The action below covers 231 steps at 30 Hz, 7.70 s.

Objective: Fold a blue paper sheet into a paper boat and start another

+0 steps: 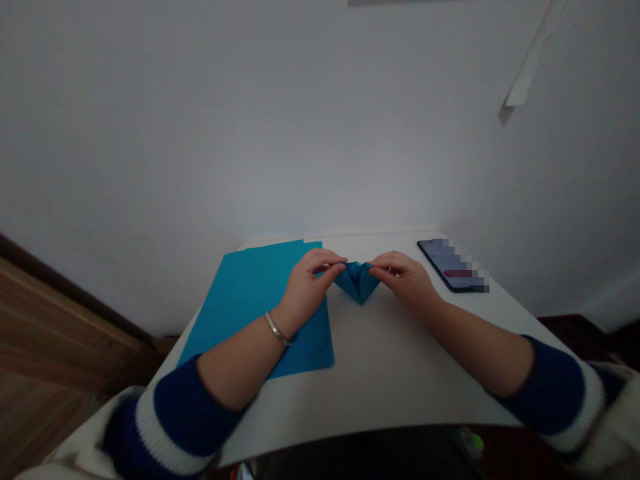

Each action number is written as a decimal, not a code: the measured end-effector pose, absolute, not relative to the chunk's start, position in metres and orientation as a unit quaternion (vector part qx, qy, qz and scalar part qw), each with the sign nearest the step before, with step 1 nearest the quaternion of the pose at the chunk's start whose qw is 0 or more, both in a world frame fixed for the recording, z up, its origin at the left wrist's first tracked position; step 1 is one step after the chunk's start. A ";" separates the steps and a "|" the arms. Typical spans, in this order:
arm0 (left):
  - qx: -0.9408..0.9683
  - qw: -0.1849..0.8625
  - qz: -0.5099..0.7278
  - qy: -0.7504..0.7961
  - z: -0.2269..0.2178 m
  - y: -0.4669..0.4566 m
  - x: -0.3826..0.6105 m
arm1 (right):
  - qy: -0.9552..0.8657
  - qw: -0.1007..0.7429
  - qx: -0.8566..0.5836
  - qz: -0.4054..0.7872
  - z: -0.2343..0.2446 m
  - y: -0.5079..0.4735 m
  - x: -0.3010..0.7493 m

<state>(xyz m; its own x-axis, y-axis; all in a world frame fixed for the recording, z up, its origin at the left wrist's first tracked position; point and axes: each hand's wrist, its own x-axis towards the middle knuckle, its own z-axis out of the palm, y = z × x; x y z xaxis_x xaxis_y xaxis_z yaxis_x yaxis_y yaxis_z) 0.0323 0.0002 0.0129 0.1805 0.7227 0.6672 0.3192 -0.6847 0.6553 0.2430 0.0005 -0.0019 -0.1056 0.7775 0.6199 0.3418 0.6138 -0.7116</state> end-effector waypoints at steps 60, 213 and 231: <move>0.763 0.139 0.294 0.559 0.007 0.003 0.023 | -0.757 0.271 -0.565 0.186 0.006 0.015 0.285; 0.932 -0.036 0.207 0.295 0.014 -0.007 0.026 | -0.855 -0.060 -0.503 -0.111 0.038 -0.003 0.262; 0.935 -0.007 0.257 0.243 0.008 -0.008 0.023 | -0.912 -0.016 -0.387 -0.135 0.036 0.000 0.271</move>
